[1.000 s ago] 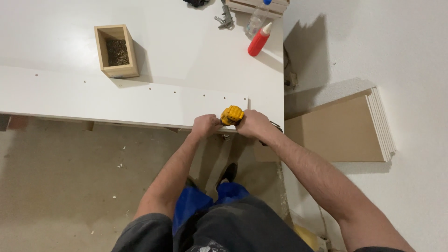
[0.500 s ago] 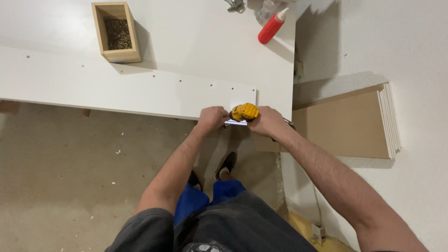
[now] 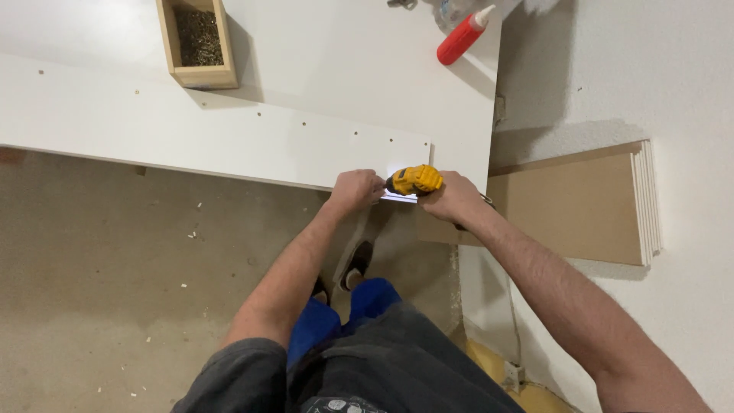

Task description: Driving screws into a wooden panel using a power drill to assemble a structure.

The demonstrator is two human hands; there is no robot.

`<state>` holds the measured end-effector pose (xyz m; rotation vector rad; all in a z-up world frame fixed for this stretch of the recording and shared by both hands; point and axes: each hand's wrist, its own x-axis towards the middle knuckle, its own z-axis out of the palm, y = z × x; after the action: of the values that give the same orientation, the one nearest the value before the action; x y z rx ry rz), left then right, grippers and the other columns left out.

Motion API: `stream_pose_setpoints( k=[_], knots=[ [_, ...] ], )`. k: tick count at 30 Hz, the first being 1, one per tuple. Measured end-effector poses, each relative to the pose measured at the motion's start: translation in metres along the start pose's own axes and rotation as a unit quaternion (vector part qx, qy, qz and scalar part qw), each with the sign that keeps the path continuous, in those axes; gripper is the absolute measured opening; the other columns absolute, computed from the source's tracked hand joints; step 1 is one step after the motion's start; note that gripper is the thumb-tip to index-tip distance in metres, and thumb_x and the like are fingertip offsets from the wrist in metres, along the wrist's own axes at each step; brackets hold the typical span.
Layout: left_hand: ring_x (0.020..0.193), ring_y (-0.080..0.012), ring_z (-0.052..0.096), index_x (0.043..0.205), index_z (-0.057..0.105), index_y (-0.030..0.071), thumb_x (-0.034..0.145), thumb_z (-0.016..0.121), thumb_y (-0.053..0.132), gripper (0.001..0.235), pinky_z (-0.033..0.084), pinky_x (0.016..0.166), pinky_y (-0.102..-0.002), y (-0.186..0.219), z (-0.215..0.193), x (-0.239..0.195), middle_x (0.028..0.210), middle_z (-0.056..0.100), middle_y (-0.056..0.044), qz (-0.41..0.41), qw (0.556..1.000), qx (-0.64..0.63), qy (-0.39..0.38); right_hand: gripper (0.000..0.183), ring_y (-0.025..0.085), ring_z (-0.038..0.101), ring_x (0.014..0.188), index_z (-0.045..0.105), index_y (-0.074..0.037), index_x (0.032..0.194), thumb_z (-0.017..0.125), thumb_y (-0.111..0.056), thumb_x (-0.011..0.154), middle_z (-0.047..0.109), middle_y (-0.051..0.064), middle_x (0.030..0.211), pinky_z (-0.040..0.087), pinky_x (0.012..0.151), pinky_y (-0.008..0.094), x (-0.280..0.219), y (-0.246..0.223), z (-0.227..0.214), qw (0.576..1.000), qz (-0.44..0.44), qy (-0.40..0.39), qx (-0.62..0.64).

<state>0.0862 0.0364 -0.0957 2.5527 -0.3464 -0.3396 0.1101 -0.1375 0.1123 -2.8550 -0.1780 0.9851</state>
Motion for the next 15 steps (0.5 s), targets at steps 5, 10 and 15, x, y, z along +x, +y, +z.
stream_pose_setpoints(
  k=[5, 10, 15],
  knots=[
    [0.09, -0.0156, 0.074, 0.107, 0.078, 0.026, 0.092, 0.075, 0.035, 0.018, 0.061, 0.082, -0.034, 0.003, -0.001, -0.003, 0.09, 0.073, 0.006, 0.007, 1.0, -0.001, 0.025, 0.037, 0.04, 0.074, 0.09, 0.072, -0.001, 0.097, 0.064, -0.033, 0.08, 0.075, 0.019, 0.087, 0.056, 0.076, 0.044, -0.004, 0.006, 0.001, 1.0, -0.011, 0.003, 0.012],
    [0.101, -0.021, 0.073, 0.121, 0.073, 0.024, 0.088, 0.08, 0.037, 0.036, 0.061, 0.087, -0.039, 0.004, 0.011, 0.001, 0.099, 0.073, 0.001, -0.042, 0.996, -0.056, 0.05, 0.043, 0.046, 0.072, 0.101, 0.072, 0.004, 0.105, 0.065, -0.031, 0.082, 0.075, 0.025, 0.096, 0.056, 0.081, 0.05, -0.023, 0.008, 0.009, 0.998, -0.026, 0.024, 0.047],
    [0.081, -0.0213, 0.068, 0.12, 0.066, 0.012, 0.097, 0.057, 0.021, 0.026, 0.058, 0.078, -0.038, -0.001, 0.025, -0.03, 0.094, 0.067, -0.008, -0.247, 0.845, -0.441, 0.175, 0.028, 0.041, 0.072, 0.095, 0.069, 0.005, 0.103, 0.073, -0.017, 0.085, 0.075, 0.024, 0.096, 0.054, 0.078, 0.044, -0.046, 0.077, 0.082, 0.96, -0.108, 0.1, 0.237]
  ],
)
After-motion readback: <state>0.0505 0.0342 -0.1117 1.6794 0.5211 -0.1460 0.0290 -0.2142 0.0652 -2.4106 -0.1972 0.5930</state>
